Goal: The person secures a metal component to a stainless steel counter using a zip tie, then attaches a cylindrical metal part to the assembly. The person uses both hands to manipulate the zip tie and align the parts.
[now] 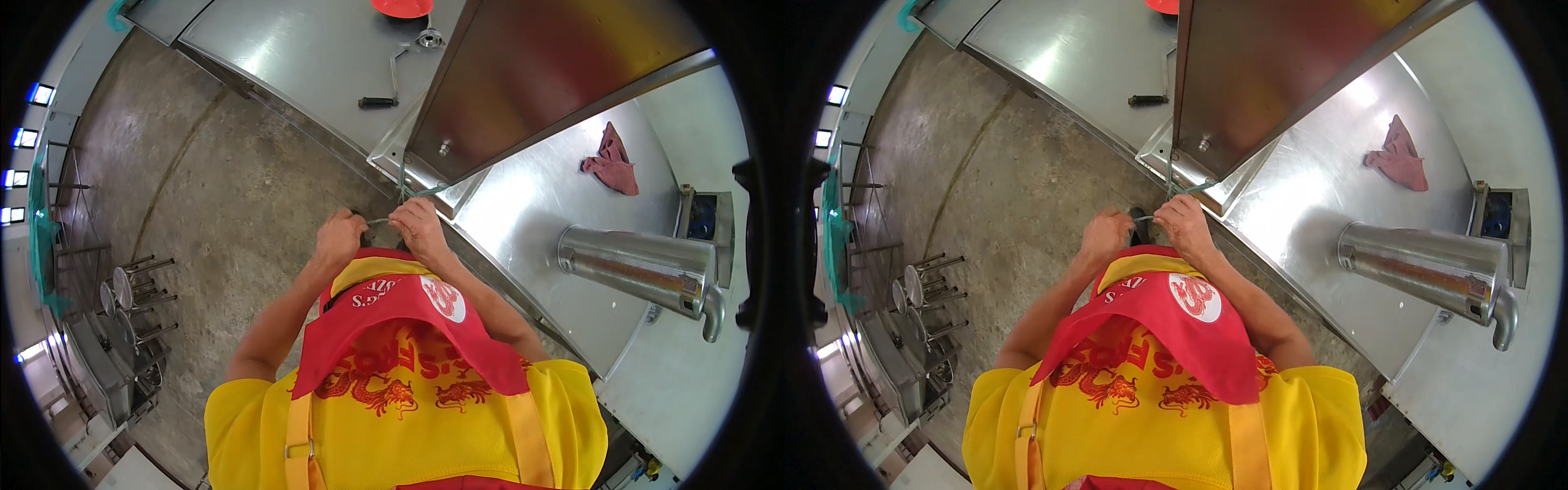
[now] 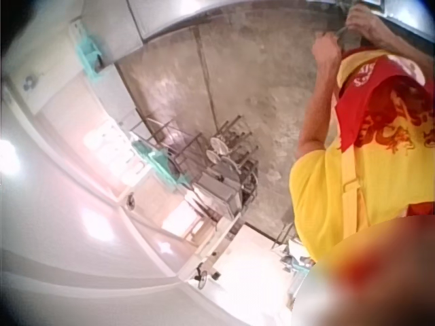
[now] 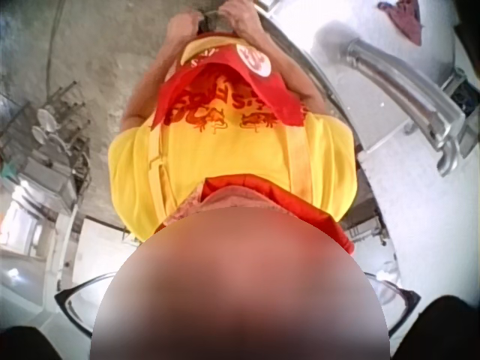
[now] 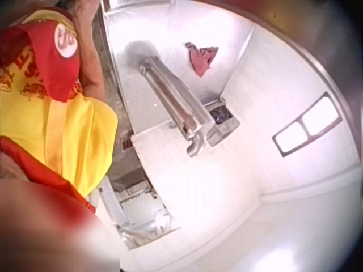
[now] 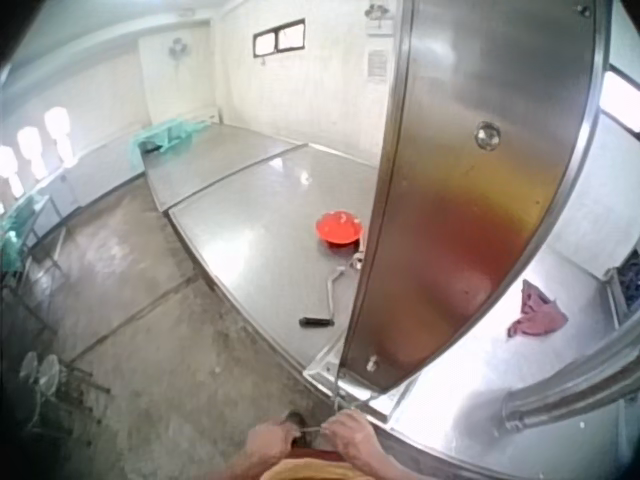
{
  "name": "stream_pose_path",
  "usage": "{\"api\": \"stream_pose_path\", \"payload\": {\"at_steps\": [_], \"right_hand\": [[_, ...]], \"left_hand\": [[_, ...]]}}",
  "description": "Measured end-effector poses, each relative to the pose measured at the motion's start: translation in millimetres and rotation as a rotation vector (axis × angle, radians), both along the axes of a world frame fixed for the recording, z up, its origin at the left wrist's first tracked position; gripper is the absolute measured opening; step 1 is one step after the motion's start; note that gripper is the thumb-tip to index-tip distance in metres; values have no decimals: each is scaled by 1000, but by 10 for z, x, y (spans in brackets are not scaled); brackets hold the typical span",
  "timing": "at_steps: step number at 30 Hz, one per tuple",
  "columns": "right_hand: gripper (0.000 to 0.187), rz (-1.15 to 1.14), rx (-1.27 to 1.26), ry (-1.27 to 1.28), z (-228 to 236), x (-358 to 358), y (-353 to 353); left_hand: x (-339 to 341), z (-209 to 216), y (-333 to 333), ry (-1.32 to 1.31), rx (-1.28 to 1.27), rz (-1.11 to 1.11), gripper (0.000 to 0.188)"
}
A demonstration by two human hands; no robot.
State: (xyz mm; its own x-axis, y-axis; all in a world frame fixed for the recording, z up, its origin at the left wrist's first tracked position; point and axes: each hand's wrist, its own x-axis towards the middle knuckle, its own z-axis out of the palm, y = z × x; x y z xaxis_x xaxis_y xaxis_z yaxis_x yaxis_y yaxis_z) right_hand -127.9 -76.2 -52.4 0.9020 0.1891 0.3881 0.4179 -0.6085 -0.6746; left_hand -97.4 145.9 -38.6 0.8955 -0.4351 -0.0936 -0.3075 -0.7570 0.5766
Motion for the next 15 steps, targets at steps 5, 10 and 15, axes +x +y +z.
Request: {"api": "stream_pose_path", "payload": {"at_steps": [5, 10, 15], "right_hand": [[16, 4, -78, 37, 56, 110, 40], [16, 9, 106, 29, 203, 183, 83], [20, -293, 645, 326, 88, 177, 17]], "left_hand": [[403, -34, -142, -277, -5, 140, 14], [636, 24, -597, 513, -789, 510, 10], [644, -217, -786, 830, -1379, 724, 16]]}}
